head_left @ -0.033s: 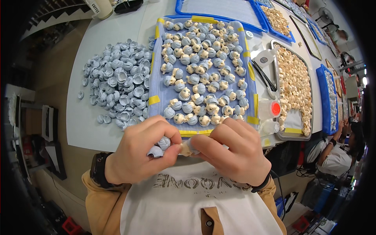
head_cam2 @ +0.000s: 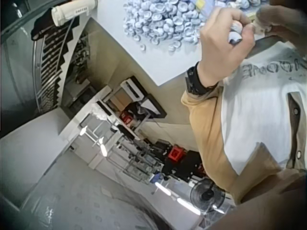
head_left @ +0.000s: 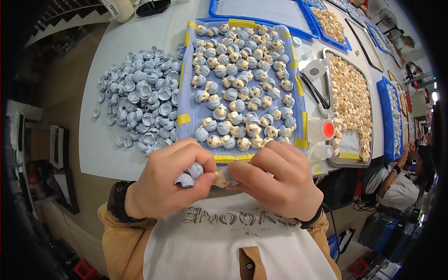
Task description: The person repeatedly picks up small blue and white plastic components from trays on a table. They apply a red substance from a small container to the white component and then press it into the blue component. The assembled items are placed back onto a blue tray.
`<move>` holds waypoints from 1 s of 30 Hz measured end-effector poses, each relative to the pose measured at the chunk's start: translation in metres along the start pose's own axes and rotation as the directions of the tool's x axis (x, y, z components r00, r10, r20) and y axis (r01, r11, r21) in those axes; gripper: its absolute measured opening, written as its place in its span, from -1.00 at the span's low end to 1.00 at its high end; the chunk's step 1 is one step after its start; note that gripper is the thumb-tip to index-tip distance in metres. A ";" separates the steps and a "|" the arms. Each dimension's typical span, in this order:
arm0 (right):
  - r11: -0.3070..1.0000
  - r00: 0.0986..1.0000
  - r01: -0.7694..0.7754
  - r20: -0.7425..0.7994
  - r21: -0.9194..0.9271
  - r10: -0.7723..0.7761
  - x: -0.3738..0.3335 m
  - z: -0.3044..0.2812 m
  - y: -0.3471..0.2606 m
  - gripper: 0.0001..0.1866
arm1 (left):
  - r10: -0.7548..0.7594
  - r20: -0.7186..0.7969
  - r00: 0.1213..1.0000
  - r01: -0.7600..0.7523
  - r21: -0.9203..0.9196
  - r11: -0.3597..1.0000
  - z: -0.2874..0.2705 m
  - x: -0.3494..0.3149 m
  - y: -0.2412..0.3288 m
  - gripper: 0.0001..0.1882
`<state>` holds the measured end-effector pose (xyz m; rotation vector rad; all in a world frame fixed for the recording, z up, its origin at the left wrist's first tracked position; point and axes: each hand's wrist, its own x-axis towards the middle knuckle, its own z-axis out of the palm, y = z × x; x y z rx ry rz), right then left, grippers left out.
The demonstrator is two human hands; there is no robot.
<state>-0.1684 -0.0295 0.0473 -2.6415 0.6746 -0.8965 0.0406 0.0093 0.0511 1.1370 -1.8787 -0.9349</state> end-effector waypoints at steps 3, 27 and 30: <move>0.992 0.999 0.027 -0.028 0.120 -0.024 -0.001 -0.001 0.003 -0.76 | -0.057 0.010 0.998 0.058 -0.145 0.988 0.002 -0.002 -0.003 -0.89; 0.876 0.980 0.097 -0.201 0.472 -0.001 -0.006 0.007 0.009 -0.68 | -0.367 0.271 0.890 0.450 -0.654 0.608 0.012 -0.006 0.004 -0.84; 0.891 0.986 0.047 -0.162 0.451 0.030 -0.010 0.006 0.010 -0.67 | -0.377 0.205 0.903 0.416 -0.633 0.653 0.015 -0.011 0.004 -0.86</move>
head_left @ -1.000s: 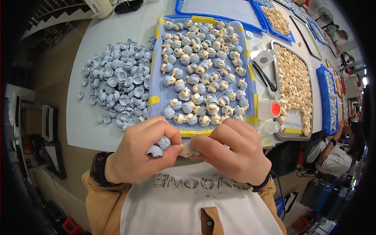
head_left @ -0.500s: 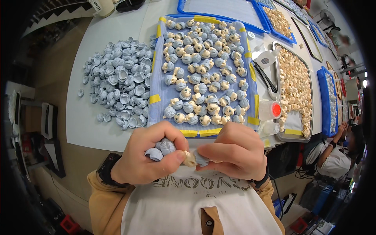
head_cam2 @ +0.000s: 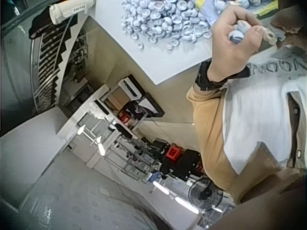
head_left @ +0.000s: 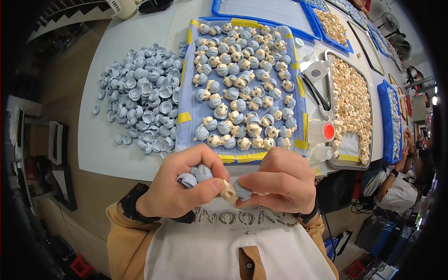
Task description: The person repeatedly picks up small blue and white plastic components from trays on a table. They apply a red substance from a small container to the white component and then press it into the blue component. The assembled items are placed back onto a blue tray.
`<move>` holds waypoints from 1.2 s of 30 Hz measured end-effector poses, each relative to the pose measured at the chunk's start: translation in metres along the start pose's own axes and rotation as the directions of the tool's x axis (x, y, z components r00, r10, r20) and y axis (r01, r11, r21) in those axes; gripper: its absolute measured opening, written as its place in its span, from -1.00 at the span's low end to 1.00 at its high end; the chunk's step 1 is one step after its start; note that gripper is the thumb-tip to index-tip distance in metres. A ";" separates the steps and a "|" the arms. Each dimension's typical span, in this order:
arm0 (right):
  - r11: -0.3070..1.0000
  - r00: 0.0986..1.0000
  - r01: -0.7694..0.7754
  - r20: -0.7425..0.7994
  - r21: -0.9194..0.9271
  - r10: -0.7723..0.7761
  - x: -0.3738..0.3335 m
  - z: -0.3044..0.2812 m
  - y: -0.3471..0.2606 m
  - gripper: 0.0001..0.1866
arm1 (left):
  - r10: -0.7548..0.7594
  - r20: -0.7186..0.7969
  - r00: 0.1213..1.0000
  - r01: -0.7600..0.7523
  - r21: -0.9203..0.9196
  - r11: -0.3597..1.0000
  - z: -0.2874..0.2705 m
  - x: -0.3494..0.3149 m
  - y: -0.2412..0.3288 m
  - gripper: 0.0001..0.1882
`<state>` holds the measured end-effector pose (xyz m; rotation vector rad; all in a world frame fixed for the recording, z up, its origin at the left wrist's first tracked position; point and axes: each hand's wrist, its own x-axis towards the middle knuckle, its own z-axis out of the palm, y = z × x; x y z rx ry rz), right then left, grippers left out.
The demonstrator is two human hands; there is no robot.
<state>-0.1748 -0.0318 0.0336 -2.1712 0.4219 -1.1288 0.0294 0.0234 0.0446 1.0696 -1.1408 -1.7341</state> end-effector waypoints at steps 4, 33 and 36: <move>1.000 0.998 -0.024 0.052 -0.008 0.025 0.002 -0.004 0.000 -0.64 | 0.035 -0.036 0.999 -0.034 0.035 0.999 0.004 0.000 -0.001 -0.87; 0.964 0.991 -0.133 -0.038 -0.231 0.128 0.002 0.012 -0.005 -0.64 | -0.041 0.020 0.999 0.042 -0.066 0.997 0.002 0.006 -0.006 -0.81; 0.973 0.988 -0.151 0.005 -0.172 0.155 0.001 0.010 -0.002 -0.66 | -0.019 -0.010 1.000 0.019 -0.004 1.000 0.004 0.006 -0.008 -0.79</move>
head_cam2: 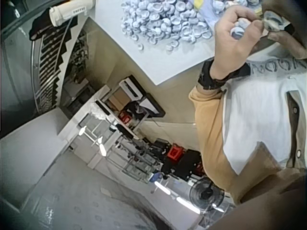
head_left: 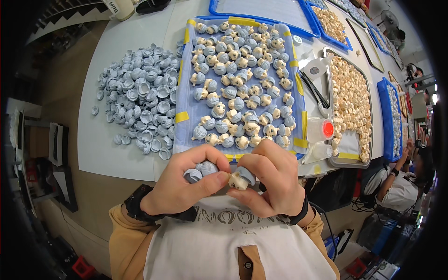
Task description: The person repeatedly picks up small blue and white plastic components from trays on a table. They apply a red substance from a small container to the white component and then press it into the blue component. The assembled items are placed back onto a blue tray.
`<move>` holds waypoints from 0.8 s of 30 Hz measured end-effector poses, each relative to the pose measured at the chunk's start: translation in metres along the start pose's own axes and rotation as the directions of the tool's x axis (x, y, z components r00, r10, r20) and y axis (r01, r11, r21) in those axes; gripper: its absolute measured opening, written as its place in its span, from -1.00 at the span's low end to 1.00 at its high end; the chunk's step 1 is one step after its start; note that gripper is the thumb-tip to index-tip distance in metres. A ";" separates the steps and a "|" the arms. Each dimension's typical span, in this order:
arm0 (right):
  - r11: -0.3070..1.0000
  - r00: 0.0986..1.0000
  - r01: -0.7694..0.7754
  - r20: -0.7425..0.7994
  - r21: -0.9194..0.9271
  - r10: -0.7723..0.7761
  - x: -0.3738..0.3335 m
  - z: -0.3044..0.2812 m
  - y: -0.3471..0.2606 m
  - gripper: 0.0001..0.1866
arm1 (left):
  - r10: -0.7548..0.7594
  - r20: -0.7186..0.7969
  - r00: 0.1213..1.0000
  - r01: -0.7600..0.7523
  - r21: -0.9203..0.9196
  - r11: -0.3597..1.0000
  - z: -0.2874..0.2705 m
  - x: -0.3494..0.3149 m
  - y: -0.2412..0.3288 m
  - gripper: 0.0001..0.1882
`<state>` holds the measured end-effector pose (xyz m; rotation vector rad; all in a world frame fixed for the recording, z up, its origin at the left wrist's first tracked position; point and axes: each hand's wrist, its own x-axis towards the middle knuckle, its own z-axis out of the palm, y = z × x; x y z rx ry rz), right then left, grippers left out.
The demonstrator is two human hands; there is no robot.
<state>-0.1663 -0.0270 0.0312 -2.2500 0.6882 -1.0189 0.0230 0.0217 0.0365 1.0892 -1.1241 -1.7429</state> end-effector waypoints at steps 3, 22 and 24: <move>0.999 0.996 -0.048 0.073 0.017 0.047 -0.001 -0.003 0.000 -0.69 | 0.075 -0.027 0.997 -0.072 0.093 0.993 0.000 0.000 -0.002 -0.74; 0.980 0.925 -0.198 0.334 0.013 0.182 -0.021 -0.012 0.002 -0.34 | 0.271 -0.124 0.954 0.016 0.929 0.370 -0.050 0.038 0.016 -0.77; 0.979 0.906 -0.194 0.395 0.066 0.153 -0.026 -0.012 0.005 -0.36 | 0.233 -0.118 0.965 0.050 0.959 0.279 -0.057 0.047 0.014 -0.78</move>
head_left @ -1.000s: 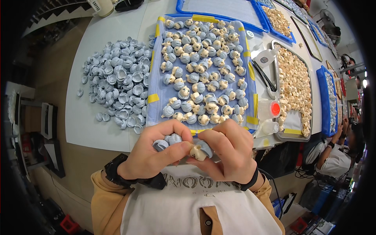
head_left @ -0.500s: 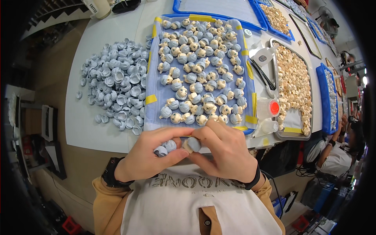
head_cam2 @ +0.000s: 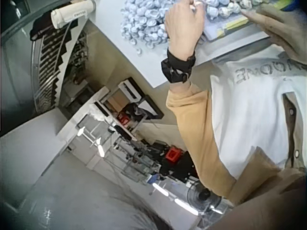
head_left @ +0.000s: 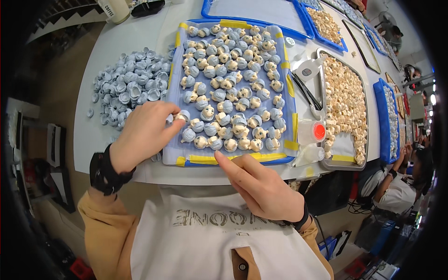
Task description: The person repeatedly picks up small blue and white plastic components from trays on a table. They apply a red substance from a small container to the white component and then press it into the blue component. The assembled items are placed back onto a blue tray.
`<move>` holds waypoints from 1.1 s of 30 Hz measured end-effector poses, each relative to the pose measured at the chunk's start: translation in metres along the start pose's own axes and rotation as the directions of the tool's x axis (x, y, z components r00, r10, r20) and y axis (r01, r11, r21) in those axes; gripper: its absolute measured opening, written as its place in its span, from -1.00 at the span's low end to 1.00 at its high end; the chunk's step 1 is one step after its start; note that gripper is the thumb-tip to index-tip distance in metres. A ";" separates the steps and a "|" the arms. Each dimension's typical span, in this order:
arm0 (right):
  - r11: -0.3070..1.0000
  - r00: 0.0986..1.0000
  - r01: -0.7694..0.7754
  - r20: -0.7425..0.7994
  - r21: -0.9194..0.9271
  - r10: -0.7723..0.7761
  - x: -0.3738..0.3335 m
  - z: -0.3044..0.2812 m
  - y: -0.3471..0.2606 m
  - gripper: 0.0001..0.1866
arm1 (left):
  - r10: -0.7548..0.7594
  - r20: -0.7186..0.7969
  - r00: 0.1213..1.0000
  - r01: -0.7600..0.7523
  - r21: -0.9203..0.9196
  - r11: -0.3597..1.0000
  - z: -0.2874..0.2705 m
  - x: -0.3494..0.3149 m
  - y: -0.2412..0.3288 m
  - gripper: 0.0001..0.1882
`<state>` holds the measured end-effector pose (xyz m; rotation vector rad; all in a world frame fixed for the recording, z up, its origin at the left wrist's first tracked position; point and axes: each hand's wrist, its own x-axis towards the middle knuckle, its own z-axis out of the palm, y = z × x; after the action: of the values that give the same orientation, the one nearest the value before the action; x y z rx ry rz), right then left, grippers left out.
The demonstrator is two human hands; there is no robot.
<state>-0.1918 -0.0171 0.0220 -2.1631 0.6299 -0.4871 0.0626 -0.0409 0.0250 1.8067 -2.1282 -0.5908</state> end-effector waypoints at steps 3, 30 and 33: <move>0.985 0.993 -0.038 -0.105 0.167 0.056 -0.007 0.001 0.000 -0.41 | 0.044 -0.099 0.994 -0.050 -0.061 0.997 0.004 0.003 0.005 -0.80; 0.800 0.693 -0.511 -0.701 -0.313 0.168 -0.051 -0.096 0.014 -0.72 | -0.124 0.223 0.967 0.217 -0.974 -0.063 0.050 -0.034 0.052 -0.61; 0.787 0.732 -0.509 -0.657 -0.349 0.183 -0.050 -0.098 0.025 -0.76 | 0.031 0.342 0.939 0.336 -0.933 0.127 0.046 -0.034 0.052 -0.60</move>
<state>-0.2910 -0.0601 0.0537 -2.2618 1.6764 -0.8717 0.0013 0.0050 0.0111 1.0569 -0.9309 -1.8699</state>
